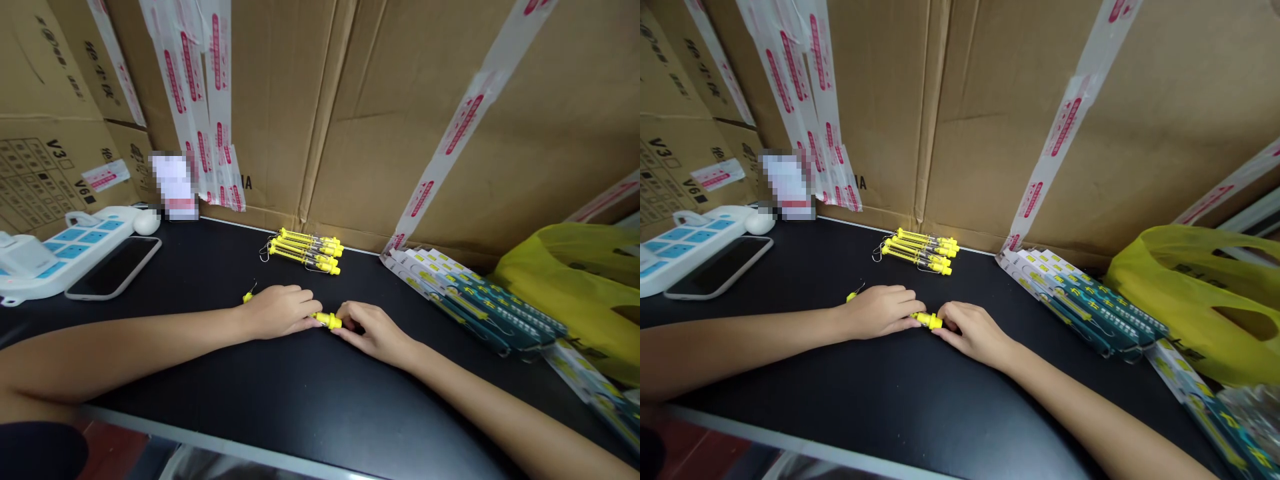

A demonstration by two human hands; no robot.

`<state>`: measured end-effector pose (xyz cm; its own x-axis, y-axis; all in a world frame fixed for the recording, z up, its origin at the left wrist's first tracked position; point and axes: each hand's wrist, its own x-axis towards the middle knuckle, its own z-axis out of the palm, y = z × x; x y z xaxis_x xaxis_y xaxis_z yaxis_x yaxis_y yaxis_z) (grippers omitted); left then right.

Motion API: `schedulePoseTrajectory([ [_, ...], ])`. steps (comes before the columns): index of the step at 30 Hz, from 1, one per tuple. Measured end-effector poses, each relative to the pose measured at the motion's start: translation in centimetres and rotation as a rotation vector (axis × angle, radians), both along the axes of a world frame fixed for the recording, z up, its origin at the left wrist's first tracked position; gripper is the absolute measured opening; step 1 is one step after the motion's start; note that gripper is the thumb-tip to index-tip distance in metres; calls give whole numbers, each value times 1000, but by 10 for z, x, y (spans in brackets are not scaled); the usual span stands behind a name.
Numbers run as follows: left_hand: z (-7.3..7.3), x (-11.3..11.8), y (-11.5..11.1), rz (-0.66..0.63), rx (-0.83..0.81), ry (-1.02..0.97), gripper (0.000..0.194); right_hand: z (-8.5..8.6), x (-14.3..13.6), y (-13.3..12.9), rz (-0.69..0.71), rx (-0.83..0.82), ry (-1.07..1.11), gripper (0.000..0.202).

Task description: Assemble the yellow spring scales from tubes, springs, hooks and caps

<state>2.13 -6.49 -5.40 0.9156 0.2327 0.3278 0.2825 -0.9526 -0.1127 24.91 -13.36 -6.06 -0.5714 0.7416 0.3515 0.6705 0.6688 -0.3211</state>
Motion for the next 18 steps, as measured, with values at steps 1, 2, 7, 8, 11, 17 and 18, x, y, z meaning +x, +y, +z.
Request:
schedulePoseTrajectory([
  [1,0,0,0,-1,-2,1,35,1,0,0,-11,-4,-11,19],
  [2,0,0,0,0,-4,1,35,1,-1,0,-25,-9,-27,21],
  [7,1,0,0,3,-10,3,35,4,-1,1,-37,2,-120,21],
  [8,1,0,0,1,-7,7,35,5,-1,1,-27,3,-128,22],
  [11,2,0,-1,-6,5,13,35,4,0,1,6,3,-119,22],
  [17,0,1,0,-2,2,-3,33,-1,1,0,32,36,-3,15],
  [18,0,0,0,-2,-1,-4,33,-1,1,0,39,39,11,14],
])
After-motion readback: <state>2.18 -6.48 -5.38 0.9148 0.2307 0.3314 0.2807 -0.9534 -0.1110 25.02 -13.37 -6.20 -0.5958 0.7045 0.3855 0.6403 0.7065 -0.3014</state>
